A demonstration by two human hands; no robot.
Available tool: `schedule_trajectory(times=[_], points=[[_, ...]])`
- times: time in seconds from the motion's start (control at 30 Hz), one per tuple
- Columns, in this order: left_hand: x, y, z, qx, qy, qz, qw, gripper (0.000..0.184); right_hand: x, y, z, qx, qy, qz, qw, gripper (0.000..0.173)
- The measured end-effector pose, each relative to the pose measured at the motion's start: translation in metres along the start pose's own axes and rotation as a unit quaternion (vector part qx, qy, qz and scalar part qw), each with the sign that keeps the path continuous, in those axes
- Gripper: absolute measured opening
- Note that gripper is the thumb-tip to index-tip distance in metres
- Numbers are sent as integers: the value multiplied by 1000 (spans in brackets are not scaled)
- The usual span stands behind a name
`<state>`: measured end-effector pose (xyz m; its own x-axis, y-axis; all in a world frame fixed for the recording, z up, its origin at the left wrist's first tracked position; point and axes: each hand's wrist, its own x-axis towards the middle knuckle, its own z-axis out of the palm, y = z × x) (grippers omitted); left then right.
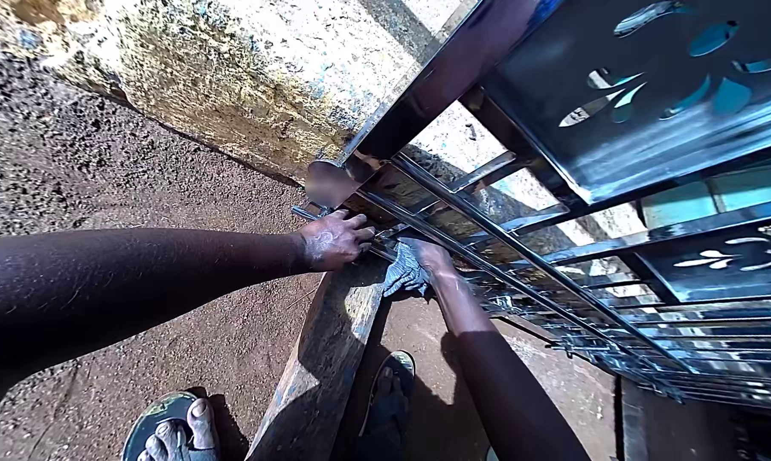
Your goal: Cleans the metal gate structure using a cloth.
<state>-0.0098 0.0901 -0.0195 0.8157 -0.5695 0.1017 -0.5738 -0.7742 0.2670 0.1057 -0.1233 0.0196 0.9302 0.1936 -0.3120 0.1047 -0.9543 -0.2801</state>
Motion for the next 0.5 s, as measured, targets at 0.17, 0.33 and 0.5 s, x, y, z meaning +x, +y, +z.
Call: schedule_trajectory(times=[0.17, 0.33, 0.5], points=[[0, 0, 2, 5, 7, -2, 1000, 28, 1, -3, -3, -25, -13, 43, 999, 41], [0, 1, 0, 2, 2, -4, 1000, 29, -2, -8, -3, -35, -5, 27, 999, 42], [1, 1, -1, 9, -8, -7, 1000, 30, -1, -2, 2, -31, 19, -7, 999, 43]])
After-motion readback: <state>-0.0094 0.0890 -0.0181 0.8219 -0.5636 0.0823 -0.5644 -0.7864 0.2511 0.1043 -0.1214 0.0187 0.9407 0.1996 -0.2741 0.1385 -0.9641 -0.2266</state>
